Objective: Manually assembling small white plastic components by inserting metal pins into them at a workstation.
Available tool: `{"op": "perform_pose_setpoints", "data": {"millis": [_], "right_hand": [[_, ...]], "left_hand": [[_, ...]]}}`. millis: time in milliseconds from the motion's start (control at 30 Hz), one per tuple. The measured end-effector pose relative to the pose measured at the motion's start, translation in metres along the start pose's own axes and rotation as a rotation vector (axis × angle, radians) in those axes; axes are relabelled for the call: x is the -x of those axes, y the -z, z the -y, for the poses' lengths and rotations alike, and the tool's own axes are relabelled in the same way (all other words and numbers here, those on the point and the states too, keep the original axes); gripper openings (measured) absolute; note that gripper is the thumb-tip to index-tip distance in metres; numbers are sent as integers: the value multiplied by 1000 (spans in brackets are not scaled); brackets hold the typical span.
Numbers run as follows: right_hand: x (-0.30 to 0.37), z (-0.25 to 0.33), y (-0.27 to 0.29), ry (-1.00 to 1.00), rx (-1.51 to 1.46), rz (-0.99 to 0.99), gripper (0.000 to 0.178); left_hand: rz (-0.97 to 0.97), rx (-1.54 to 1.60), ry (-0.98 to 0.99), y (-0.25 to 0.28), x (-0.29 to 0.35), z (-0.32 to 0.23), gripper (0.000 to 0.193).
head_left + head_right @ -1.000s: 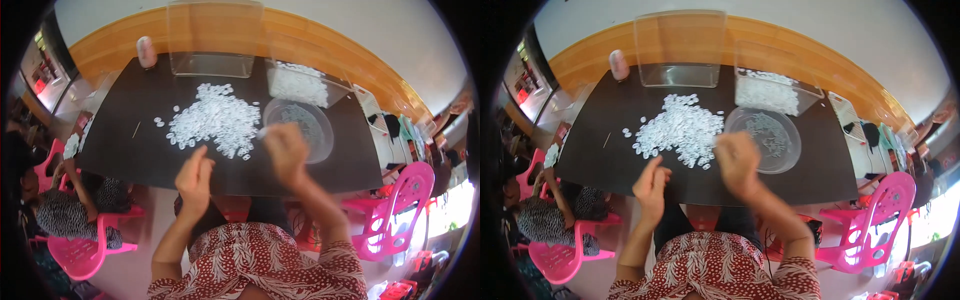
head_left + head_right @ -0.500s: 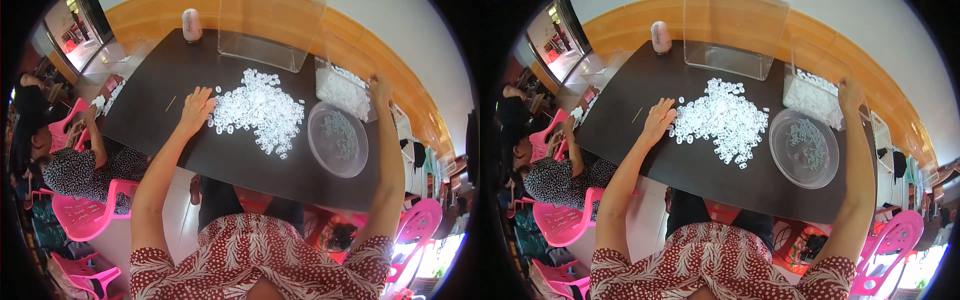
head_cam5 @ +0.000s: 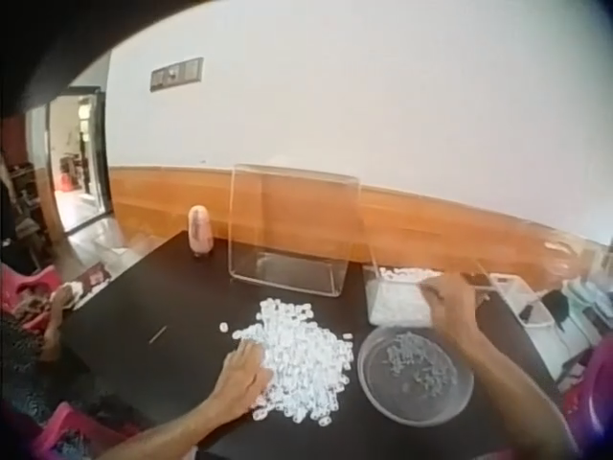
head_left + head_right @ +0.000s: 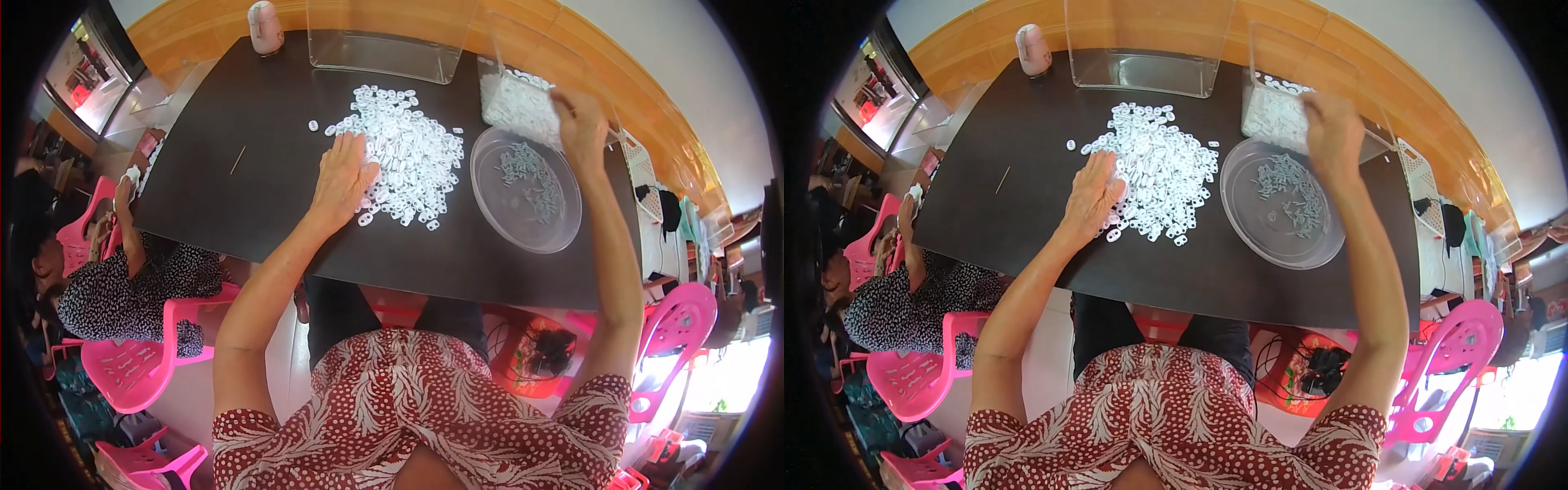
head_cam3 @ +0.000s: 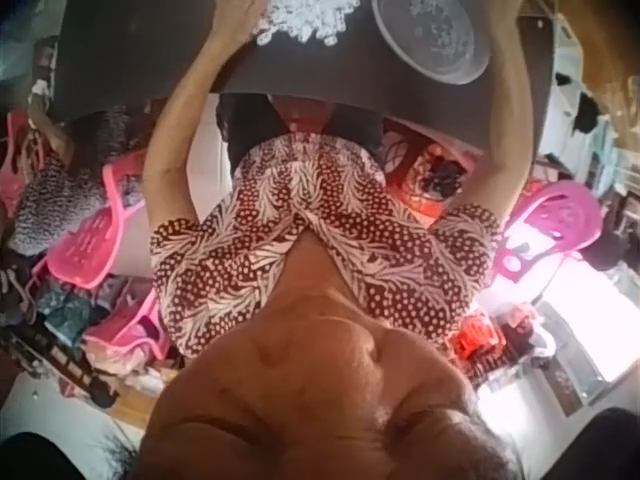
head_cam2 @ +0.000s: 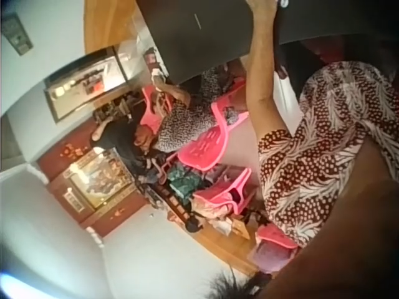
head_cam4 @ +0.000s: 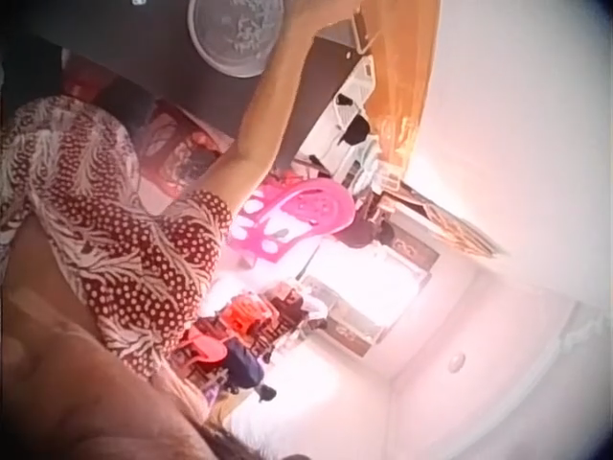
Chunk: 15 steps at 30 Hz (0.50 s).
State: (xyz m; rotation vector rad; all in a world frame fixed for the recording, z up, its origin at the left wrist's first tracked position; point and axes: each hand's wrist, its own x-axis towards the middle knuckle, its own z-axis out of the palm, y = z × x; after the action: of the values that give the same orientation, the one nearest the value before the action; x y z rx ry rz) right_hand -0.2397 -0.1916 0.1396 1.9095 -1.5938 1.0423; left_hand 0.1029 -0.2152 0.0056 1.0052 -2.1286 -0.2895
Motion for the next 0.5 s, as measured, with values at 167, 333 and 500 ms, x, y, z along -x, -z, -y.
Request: {"op": "perform_pose_setpoints", "data": {"millis": [167,333,500], "right_hand": [[78,88,-1,333,-321,285,14],[123,121,-22,326,-274,395,10],[128,121,-32,396,-226,410,13]], "left_hand": [[14,54,15,-15,9,-8,56],[-131,-152,-6,-4,9,-13,45],[-353,60,63,37,26,-42,29]]}}
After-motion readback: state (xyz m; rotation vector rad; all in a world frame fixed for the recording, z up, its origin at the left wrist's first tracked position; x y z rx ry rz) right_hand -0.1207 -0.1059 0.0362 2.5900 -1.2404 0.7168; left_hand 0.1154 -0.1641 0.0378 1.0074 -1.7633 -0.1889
